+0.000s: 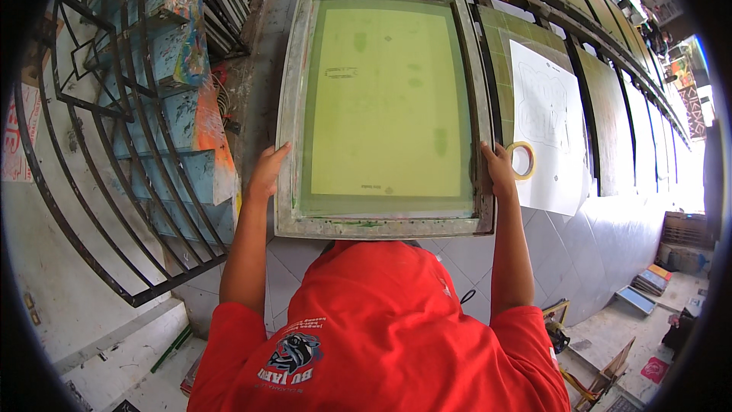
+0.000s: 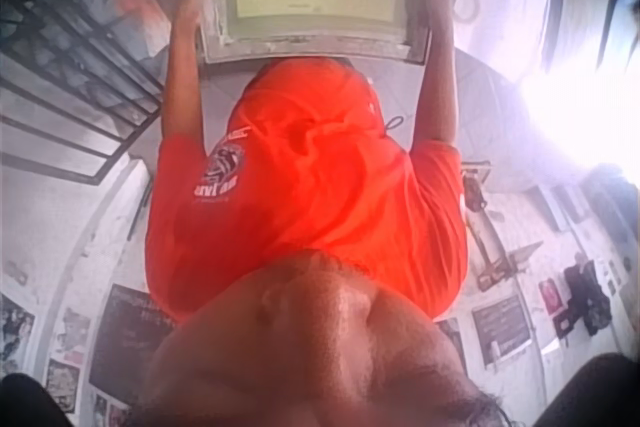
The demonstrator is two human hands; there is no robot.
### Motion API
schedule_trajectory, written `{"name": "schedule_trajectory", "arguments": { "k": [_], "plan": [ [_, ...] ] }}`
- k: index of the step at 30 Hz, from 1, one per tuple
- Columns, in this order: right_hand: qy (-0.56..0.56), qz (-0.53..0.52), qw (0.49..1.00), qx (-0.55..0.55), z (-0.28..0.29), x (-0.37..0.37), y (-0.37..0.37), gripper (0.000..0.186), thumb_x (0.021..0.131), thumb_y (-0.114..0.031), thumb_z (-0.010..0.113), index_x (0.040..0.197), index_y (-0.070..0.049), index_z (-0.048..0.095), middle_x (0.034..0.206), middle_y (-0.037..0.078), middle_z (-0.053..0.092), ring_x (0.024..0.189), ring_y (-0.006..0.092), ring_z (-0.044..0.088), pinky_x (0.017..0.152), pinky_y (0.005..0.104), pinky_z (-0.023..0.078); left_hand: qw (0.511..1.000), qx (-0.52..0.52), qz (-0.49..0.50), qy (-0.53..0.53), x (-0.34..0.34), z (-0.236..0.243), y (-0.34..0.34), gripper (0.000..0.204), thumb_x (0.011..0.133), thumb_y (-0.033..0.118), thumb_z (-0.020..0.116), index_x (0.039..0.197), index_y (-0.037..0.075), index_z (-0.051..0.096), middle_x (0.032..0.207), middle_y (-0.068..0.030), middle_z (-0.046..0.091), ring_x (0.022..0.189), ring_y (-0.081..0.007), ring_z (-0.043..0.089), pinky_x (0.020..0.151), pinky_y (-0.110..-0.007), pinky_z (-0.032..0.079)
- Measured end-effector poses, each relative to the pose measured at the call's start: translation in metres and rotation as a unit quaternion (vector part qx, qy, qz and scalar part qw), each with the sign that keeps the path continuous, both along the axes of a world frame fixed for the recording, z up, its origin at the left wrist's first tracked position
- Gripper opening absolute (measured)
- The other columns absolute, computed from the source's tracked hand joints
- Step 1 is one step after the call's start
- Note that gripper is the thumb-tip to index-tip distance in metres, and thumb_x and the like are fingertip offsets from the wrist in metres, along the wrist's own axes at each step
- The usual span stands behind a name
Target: The person positions and aligns a screen printing frame on a workbench, removes a paper sheet from the station, and then replaces and adjusts the frame by hand.
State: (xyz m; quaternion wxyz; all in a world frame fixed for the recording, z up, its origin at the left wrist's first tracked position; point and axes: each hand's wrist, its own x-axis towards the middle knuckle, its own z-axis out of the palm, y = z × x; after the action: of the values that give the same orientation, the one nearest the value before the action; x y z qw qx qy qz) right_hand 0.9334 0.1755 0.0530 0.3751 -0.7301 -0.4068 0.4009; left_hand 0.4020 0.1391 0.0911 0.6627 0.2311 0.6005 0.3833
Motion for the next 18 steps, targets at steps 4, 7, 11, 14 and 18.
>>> {"name": "schedule_trajectory", "arguments": {
  "k": [4,7,11,14,18],
  "plan": [
    [0.003,0.003,1.0,-0.028,0.004,0.003,-0.002,0.04,0.09,-0.032,0.06,0.111,0.002,0.055,0.093,0.01,0.061,0.08,0.0159,0.058,0.069,0.0279,0.046,0.991,-0.009,0.035,0.128,0.018,0.02,0.0,0.045,0.09,0.031,0.059,0.119,-0.003,0.054,0.121,-0.0133,0.055,0.117,-0.0201,0.046,0.101,-0.037,0.031],
    [0.036,0.024,0.996,-0.075,0.015,0.0,-0.002,0.07,0.086,-0.04,0.063,0.129,0.009,0.04,0.122,0.025,0.051,0.114,0.0286,0.049,0.094,0.0342,0.038,0.996,0.009,0.016,0.091,0.017,0.021,-0.002,0.045,0.09,0.032,0.059,0.12,-0.002,0.054,0.122,-0.0129,0.055,0.115,-0.0211,0.047,0.099,-0.037,0.034],
    [0.029,0.028,0.996,-0.081,0.02,-0.002,-0.001,0.078,0.084,-0.043,0.064,0.134,0.01,0.037,0.129,0.029,0.047,0.122,0.0325,0.047,0.1,0.0362,0.037,0.999,0.019,0.002,0.043,0.001,0.0,-0.001,0.047,0.09,0.034,0.058,0.12,-0.002,0.053,0.121,-0.0134,0.055,0.113,-0.0235,0.051,0.095,-0.038,0.039],
    [0.017,0.02,0.996,-0.082,0.016,0.006,-0.003,0.078,0.084,-0.045,0.064,0.134,0.009,0.038,0.129,0.03,0.047,0.122,0.0333,0.047,0.101,0.0368,0.036,0.997,0.027,0.009,0.075,0.01,0.002,0.003,0.04,0.091,0.031,0.057,0.115,-0.001,0.056,0.112,-0.011,0.06,0.102,-0.0214,0.057,0.083,-0.037,0.047],
    [-0.006,0.009,0.997,-0.082,0.032,-0.011,-0.003,0.078,0.084,-0.046,0.064,0.134,0.009,0.038,0.129,0.03,0.047,0.122,0.0345,0.046,0.101,0.0375,0.036,0.995,0.019,0.031,0.088,-0.003,-0.014,0.002,0.035,0.091,0.029,0.057,0.111,0.0,0.058,0.101,-0.0085,0.063,0.09,-0.0195,0.062,0.07,-0.036,0.052]
  ]
}}
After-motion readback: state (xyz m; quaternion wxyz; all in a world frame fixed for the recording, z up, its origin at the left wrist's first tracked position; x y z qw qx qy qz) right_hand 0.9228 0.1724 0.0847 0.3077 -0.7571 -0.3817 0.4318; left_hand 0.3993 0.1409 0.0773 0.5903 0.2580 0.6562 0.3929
